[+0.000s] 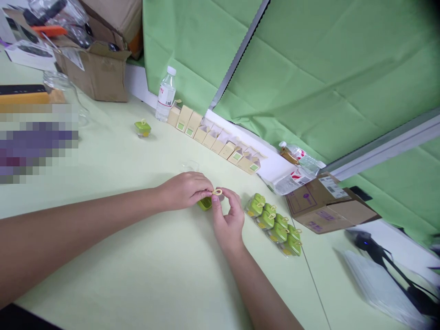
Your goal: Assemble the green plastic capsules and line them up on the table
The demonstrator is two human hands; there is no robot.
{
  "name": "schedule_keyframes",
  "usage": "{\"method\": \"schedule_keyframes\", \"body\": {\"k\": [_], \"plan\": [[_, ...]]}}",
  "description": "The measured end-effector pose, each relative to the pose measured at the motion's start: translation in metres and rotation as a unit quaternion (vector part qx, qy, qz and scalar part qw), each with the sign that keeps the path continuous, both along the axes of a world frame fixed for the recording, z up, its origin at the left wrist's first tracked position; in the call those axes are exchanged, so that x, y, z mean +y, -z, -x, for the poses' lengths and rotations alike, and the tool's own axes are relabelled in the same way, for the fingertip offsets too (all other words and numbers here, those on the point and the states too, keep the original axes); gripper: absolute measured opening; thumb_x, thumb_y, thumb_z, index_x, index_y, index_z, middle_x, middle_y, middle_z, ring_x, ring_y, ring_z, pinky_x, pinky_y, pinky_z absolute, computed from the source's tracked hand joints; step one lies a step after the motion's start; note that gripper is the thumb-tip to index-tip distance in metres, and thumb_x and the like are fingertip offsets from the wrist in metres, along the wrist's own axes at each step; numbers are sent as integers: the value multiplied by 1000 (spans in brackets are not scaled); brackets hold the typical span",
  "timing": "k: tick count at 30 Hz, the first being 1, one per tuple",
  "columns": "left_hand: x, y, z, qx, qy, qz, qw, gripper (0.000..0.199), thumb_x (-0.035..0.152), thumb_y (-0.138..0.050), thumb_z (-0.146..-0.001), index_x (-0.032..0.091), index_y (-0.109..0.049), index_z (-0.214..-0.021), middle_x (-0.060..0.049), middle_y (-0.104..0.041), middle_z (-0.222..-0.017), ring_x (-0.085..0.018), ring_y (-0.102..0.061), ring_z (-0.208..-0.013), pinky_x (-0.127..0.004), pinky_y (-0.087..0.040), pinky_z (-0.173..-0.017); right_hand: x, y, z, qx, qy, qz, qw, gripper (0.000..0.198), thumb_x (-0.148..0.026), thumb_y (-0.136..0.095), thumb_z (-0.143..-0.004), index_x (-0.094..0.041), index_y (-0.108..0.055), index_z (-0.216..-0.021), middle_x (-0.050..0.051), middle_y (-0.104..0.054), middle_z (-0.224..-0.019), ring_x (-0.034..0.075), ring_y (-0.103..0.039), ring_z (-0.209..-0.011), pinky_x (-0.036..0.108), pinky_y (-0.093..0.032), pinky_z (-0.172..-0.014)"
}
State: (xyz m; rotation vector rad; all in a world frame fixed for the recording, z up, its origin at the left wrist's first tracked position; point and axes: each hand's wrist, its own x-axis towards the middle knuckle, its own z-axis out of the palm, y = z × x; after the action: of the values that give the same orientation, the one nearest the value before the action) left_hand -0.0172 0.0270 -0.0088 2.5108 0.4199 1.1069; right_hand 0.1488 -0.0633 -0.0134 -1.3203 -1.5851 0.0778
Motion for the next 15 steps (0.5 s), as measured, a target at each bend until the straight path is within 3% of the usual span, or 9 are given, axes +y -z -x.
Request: {"method": "schedule_keyframes", "body": {"k": [9, 12, 15], "plan": [[-5, -6, 2, 35, 25, 25, 999, 19, 25, -50, -97, 21, -68, -96, -2, -73, -96, -18, -64, -94, -31, -48, -86, -1, 1, 4, 84, -20, 26, 996, 10, -27, -59, -90, -20, -61, -97, 7, -67, -105, 21, -62, -102, 41, -49, -94], [-6, -5, 2, 53, 35, 26, 998, 16, 26, -56, -93, 21, -65, -105, -4, -71, -104, -20, -62, -101, -33, -47, -89, 1, 2, 4, 121, -19, 20, 992, 9, -28, -58, -89, -20, -58, -93, 7, -67, -100, 21, -64, -97, 39, -51, -89], [-5, 3, 1, 79, 23, 26, 996, 35, 30, -66, -85, 20, -60, -117, -7, -69, -108, -24, -61, -104, -35, -47, -89, 3, 4, 3, 144, 4, 26, 989, 10, -29, -59, -88, -20, -55, -90, 6, -67, -91, 19, -64, -87, 36, -53, -81]]}}
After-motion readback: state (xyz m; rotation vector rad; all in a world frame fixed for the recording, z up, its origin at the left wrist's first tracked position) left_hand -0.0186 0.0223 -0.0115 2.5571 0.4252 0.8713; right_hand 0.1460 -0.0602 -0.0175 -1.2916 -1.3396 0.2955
